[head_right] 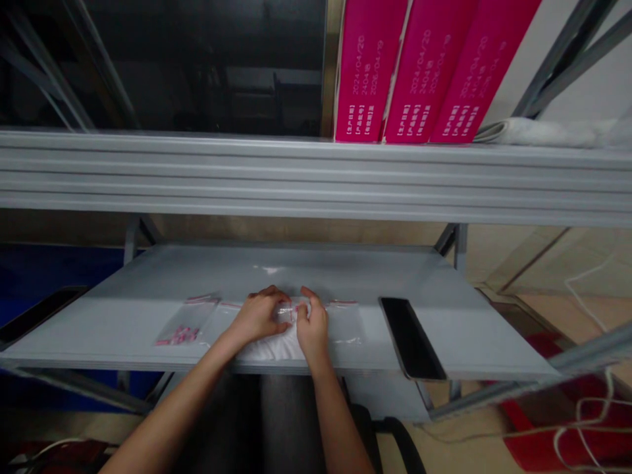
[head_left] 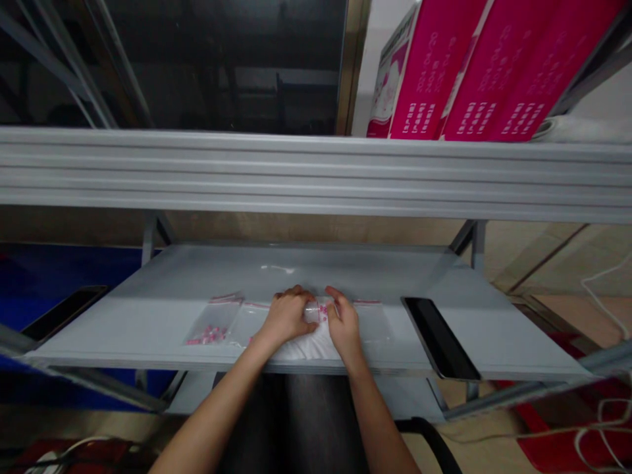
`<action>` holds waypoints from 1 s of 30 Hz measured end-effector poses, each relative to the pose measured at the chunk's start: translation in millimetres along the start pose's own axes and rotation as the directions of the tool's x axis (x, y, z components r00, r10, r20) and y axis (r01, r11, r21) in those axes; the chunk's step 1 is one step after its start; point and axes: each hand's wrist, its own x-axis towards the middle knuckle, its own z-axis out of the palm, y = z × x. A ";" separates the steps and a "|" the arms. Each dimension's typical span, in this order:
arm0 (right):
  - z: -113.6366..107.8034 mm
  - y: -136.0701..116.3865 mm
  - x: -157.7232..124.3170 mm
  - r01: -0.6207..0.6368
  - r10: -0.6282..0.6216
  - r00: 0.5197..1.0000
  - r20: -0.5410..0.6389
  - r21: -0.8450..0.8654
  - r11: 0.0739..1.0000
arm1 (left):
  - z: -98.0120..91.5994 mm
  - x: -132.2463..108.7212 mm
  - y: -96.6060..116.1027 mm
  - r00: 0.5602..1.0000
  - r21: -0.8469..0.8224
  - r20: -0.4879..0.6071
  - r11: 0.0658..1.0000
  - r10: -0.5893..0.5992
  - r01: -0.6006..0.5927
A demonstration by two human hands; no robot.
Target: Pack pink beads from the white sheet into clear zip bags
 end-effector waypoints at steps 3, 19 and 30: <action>0.0 4.0 -0.8 -0.006 0.006 1.000 0.003 -0.025 1.000 | -2.7 0.7 4.2 0.999 0.079 0.027 0.997 -0.028 0.026; -0.3 0.3 -4.6 -0.033 0.033 0.999 0.007 -0.054 0.998 | -4.0 6.4 13.8 0.999 0.179 0.021 0.983 -0.039 0.035; -25.0 -38.5 -25.1 -0.082 0.075 0.995 0.063 0.122 0.989 | 11.7 -39.3 27.5 0.926 -0.076 -0.341 0.987 -0.162 0.145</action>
